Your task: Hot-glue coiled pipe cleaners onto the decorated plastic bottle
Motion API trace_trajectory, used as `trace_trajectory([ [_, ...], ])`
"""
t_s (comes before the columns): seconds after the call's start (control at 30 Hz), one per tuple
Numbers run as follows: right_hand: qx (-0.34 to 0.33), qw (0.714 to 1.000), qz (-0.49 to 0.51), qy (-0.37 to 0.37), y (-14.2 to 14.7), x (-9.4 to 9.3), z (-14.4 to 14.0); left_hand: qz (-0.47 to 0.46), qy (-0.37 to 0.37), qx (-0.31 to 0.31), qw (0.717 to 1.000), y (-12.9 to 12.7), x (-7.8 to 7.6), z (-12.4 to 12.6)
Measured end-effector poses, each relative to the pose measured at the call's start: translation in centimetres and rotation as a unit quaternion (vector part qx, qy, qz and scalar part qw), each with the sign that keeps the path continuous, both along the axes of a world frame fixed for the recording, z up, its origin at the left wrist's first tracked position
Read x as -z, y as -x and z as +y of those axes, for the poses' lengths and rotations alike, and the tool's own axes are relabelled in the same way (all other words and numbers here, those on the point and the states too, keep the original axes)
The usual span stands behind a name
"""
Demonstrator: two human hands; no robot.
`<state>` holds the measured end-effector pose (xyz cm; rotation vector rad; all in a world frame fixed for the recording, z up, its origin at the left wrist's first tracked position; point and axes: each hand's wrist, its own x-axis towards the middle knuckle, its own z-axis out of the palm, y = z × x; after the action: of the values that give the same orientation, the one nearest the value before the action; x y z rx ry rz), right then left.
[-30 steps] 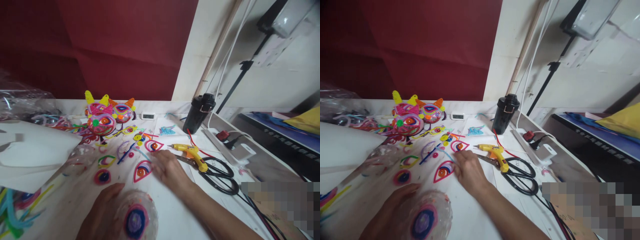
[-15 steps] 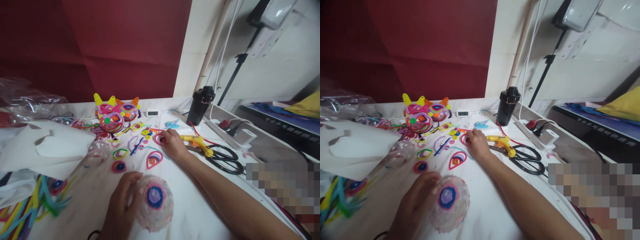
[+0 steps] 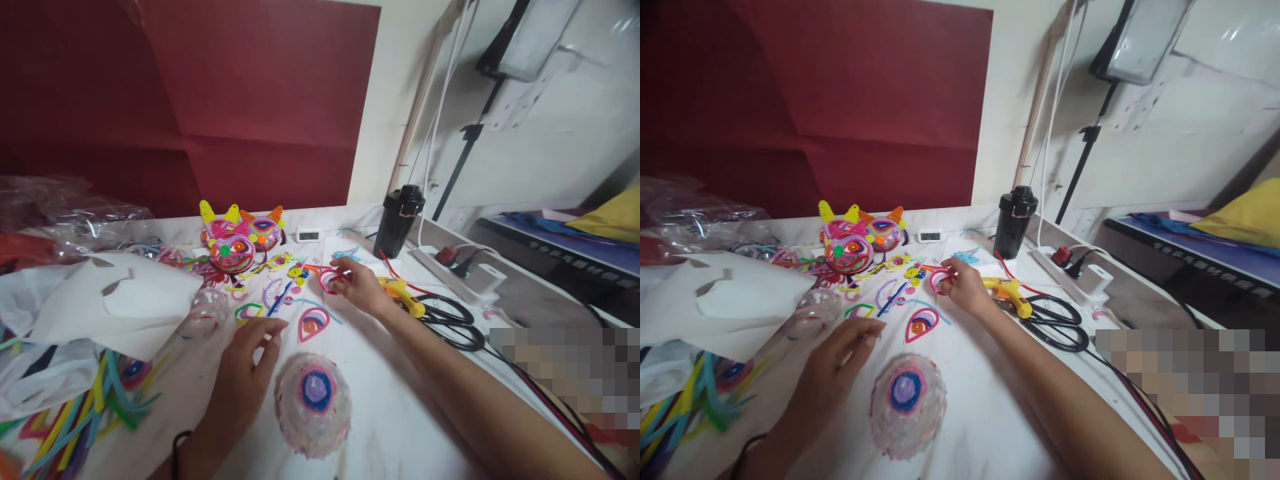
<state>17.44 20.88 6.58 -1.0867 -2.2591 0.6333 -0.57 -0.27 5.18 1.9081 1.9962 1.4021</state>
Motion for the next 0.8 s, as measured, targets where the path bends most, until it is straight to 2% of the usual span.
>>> trace_trajectory([
  [0.07, -0.022, 0.999, -0.010, 0.026, -1.3, -0.6, -0.9, 0.052, 0.024, 0.016, 0.998, 0.8, -1.0, 2.0],
  [0.13, -0.040, 0.998, -0.024, 0.044, -3.0, -0.8, -2.2, 0.112, 0.051, 0.023, 0.992, 1.4, -1.4, 4.5],
  [0.27, -0.049, 0.997, -0.055, 0.034, -6.2, 0.0, -5.0, 0.240, 0.115, 0.039, 0.963, 1.3, -0.6, 9.1],
  [0.37, -0.041, 0.996, -0.081, -0.012, -7.2, 0.7, -6.6, 0.323, 0.153, 0.032, 0.934, 0.4, -0.3, 11.1],
  [0.57, -0.039, 0.984, -0.093, -0.150, -6.9, 0.3, -7.6, 0.418, 0.188, 0.018, 0.889, -0.9, -0.6, 12.0],
  [0.67, -0.049, 0.977, -0.077, -0.194, -7.2, 0.0, -7.6, 0.430, 0.181, 0.001, 0.884, -0.7, -1.3, 11.8],
  [0.8, -0.063, 0.968, -0.062, -0.234, -7.6, 0.3, -7.7, 0.417, 0.155, -0.040, 0.895, 1.0, -3.0, 10.9],
])
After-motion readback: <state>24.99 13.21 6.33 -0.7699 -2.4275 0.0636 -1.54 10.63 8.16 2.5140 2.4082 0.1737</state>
